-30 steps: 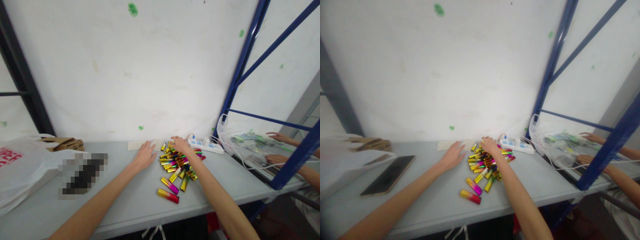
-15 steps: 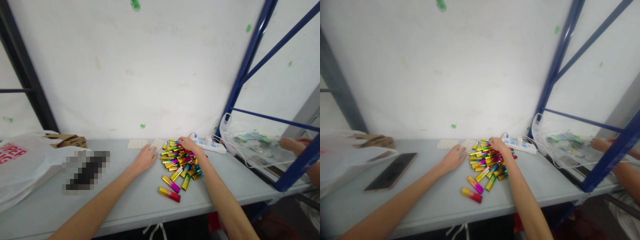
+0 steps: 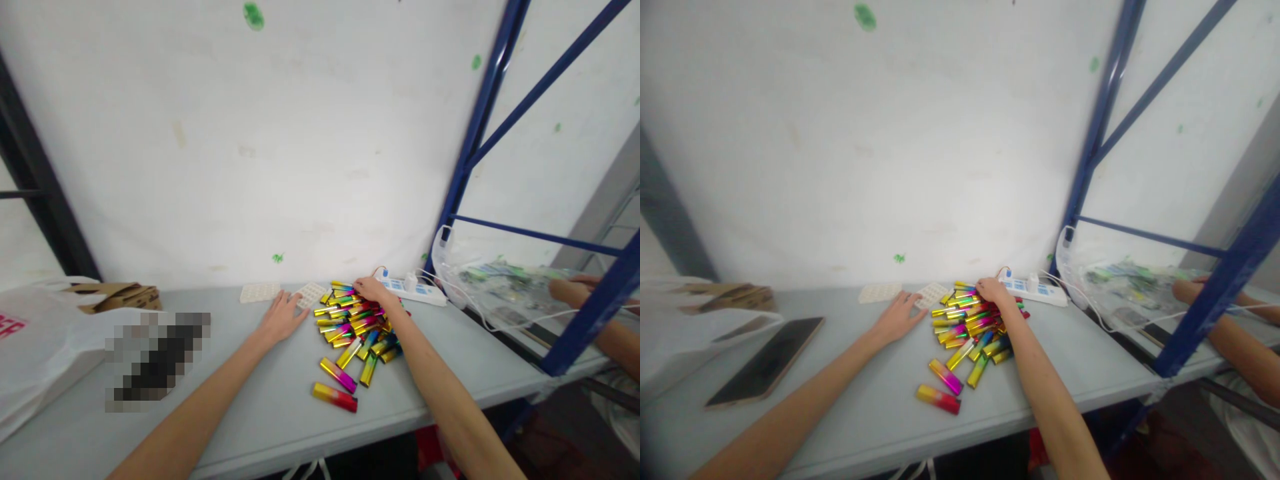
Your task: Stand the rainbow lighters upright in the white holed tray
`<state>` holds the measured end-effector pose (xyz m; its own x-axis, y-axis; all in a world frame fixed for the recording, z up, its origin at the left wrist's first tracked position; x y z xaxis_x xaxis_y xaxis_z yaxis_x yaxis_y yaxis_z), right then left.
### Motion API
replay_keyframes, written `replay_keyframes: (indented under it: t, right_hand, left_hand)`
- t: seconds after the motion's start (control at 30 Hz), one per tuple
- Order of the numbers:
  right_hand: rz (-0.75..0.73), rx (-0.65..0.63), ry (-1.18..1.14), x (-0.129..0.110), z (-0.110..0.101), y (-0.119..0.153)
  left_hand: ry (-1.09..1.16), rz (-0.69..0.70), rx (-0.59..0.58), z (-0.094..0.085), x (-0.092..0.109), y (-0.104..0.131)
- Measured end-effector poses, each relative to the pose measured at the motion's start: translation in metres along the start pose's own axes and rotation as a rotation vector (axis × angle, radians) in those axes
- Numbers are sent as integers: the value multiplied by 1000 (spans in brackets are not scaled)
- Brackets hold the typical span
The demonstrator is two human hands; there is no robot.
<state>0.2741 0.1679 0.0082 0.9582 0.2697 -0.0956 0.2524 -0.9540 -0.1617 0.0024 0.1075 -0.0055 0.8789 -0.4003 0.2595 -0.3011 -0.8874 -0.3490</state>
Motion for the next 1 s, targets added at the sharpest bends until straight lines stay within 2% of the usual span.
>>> replay_keyframes:
  t: [0.13,0.27,0.37,0.57,0.73,0.87,1.0]
  right_hand:
    - [-38,45,-7,-18,-8,-16]
    - [-122,-31,-39,-42,-2,-26]
    - [-150,-70,-63,-50,2,-23]
    - [-162,-54,-112,-42,-4,-10]
    - [-192,-71,-170,-36,-7,-16]
    - [-227,-116,-224,-32,-3,-20]
    - [-257,-118,-273,-30,1,-18]
  left_hand:
    - [11,-2,-5,1,3,1]
    - [2,-52,-36,2,3,3]
    - [-34,-91,-60,-2,4,6]
    - [-182,-101,-141,-21,14,17]
    - [-153,-143,-231,-36,-6,30]
    - [-86,-37,-292,-51,-20,43]
    - [-55,23,-388,-60,-18,54]
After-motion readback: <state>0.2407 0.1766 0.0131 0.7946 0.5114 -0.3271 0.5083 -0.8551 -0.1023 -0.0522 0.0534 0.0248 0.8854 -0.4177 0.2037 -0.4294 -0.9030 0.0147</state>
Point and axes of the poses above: each hand's wrist, its own y-axis away from the middle knuckle, its own z-axis out of the palm, x = y × z, the point moved 8 cm from there along -y, towards the middle knuckle, and after that the axes turned 3 degrees about -z, right-handed, at the moved point
